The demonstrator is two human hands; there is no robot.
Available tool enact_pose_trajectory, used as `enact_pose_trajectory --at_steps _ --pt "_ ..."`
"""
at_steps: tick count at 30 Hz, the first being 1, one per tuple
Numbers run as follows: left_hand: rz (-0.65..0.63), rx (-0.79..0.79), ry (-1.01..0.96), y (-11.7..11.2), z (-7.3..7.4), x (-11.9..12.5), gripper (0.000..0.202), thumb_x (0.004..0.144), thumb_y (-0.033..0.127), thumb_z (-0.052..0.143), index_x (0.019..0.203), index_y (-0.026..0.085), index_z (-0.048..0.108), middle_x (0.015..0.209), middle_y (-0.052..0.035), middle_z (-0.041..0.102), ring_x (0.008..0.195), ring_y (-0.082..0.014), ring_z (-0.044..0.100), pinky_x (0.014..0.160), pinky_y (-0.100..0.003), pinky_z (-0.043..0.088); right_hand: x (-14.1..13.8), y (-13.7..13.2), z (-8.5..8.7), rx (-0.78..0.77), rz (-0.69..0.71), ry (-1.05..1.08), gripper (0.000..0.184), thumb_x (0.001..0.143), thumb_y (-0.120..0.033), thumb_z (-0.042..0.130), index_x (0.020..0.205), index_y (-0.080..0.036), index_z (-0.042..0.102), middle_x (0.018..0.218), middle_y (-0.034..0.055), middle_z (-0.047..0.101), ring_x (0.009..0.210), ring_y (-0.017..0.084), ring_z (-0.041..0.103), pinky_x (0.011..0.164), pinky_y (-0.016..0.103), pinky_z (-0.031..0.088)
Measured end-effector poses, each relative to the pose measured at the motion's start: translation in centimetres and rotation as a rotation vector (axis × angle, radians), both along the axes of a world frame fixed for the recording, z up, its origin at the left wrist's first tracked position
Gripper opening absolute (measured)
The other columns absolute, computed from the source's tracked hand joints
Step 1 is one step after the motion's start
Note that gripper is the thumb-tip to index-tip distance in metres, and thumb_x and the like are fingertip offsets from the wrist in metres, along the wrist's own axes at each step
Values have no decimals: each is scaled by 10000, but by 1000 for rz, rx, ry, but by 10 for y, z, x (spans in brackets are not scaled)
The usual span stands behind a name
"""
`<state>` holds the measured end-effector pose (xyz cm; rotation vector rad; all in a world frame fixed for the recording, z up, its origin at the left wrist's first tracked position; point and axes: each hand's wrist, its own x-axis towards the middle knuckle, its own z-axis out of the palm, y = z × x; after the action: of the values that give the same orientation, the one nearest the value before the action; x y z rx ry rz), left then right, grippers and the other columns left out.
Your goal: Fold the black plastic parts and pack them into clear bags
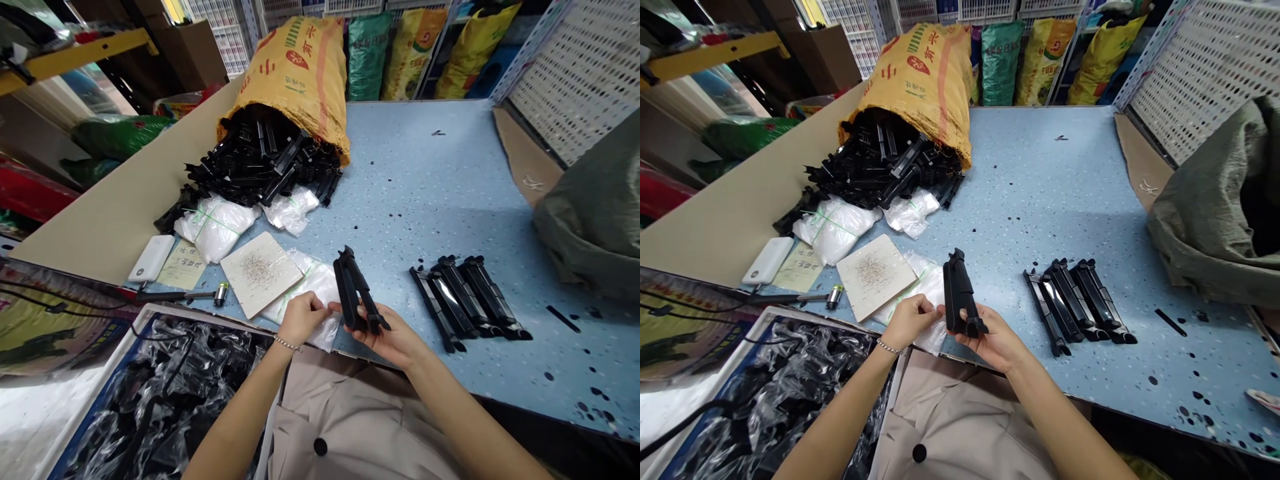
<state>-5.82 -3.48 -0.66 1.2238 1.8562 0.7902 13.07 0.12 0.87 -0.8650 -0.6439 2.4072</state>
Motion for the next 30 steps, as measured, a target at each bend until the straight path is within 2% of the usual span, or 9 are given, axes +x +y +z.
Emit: enact_pose_trajectory --at_steps 6,9,13,15,18,20,23,26,30 --pt "-64 193 5 -8 24 -19 96 773 187 576 687 188 535 668 8 583 640 -139 551 616 -255 445 -7 0 -6 1 -15 -110 262 760 -258 740 992 -146 691 976 94 720 749 150 684 563 186 530" --pt "-232 331 402 -16 44 -30 218 820 61 441 750 180 609 860 -73 635 851 -200 579 777 -342 482 -9 -2 -5 60 -8 -130 271 757 -292 743 987 -160 688 953 68 711 730 140 663 569 198 522" --pt "-413 195 787 -16 45 -30 289 805 20 439 859 148 692 1008 -148 636 928 -270 587 786 -422 518 -4 -11 2 206 -177 -140 244 747 -282 758 956 -194 669 891 18 696 676 103 608 600 192 506" --pt "-428 163 728 -13 34 -30 345 790 1 438 954 149 703 1102 -147 623 971 -260 608 819 -410 537 4 -20 1 124 -183 -69 281 752 -294 758 996 -203 653 869 19 692 679 108 612 591 193 506" --pt "-394 205 507 -8 20 -36 434 788 4 435 1141 148 644 1234 -142 574 1087 -241 598 932 -387 520 15 -34 -14 -181 51 166 323 779 -325 736 1028 -143 641 782 51 677 614 98 612 500 158 481" --pt "-372 237 396 -8 17 -43 518 793 19 432 1279 157 544 1311 -143 521 1121 -229 588 957 -381 516 20 -43 -28 -370 184 272 295 809 -299 714 1002 -87 640 730 58 662 519 50 565 441 106 441" --pt "-378 270 383 -14 23 -46 636 786 11 413 1399 179 403 1396 -147 442 1198 -230 544 1002 -384 492 19 -51 -44 -521 186 323 243 838 -263 688 968 -64 640 731 64 662 476 16 532 425 65 423" --pt "-419 320 484 -30 32 -29 739 770 -22 378 1473 172 259 1470 -173 357 1330 -282 421 1047 -432 449 11 -53 -46 -501 174 319 265 817 -269 710 983 -75 638 742 62 661 484 22 540 434 76 434" --pt "-600 343 451 -56 40 12 841 769 -16 375 1513 217 59 1538 -183 256 1248 -300 515 939 -430 530 -6 -49 -37 -233 -26 73 265 743 -330 763 887 -140 650 677 17 646 472 41 526 434 114 429"
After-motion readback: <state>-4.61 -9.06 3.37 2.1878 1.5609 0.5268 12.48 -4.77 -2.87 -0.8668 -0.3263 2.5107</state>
